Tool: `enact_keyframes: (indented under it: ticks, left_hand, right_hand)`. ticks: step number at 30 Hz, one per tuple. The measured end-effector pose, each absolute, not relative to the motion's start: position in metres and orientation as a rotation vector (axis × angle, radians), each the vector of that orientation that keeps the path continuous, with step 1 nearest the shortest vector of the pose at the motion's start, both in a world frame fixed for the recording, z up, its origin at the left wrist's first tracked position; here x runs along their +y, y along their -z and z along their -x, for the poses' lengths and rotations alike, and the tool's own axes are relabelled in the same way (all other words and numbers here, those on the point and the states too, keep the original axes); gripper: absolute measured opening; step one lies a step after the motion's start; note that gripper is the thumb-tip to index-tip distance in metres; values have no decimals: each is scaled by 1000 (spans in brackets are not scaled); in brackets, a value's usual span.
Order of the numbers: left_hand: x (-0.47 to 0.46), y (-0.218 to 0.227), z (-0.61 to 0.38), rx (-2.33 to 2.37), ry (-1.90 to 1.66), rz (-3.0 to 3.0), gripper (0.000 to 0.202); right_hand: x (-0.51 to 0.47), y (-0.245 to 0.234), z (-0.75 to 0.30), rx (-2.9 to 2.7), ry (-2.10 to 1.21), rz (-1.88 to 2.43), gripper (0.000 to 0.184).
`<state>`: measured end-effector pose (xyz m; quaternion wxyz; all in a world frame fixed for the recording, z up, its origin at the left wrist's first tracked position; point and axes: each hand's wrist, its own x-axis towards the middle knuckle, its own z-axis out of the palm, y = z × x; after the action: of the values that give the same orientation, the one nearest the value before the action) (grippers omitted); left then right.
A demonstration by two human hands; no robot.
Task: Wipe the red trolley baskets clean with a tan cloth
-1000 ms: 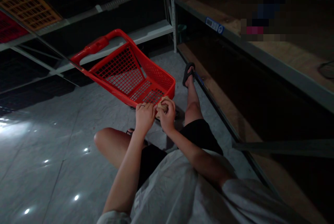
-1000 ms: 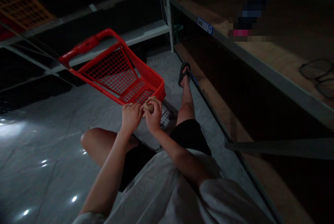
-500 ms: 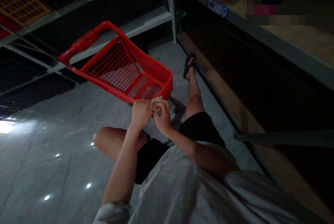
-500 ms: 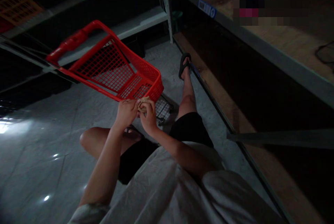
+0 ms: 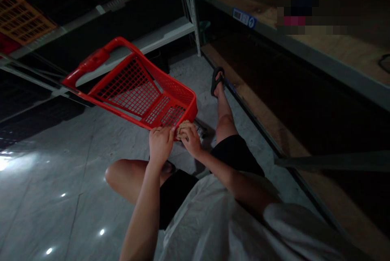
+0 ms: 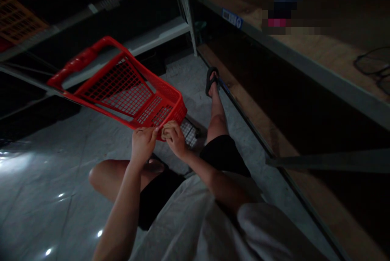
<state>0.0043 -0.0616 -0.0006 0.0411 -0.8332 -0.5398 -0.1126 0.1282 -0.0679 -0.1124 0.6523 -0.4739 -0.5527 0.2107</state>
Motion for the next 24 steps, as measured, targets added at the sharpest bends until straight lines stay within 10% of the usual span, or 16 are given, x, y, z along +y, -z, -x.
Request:
enact_keyframes:
  ticks: [11, 24]
  left_hand:
    - [-69, 8, 5, -1659, 427, 2534, 46]
    - [-70, 7, 2, -1645, 458, 2509, 45]
  right_hand:
    - [36, 106, -200, -702, -397, 1265, 24]
    - [-88, 130, -96, -908, -624, 1212, 21]
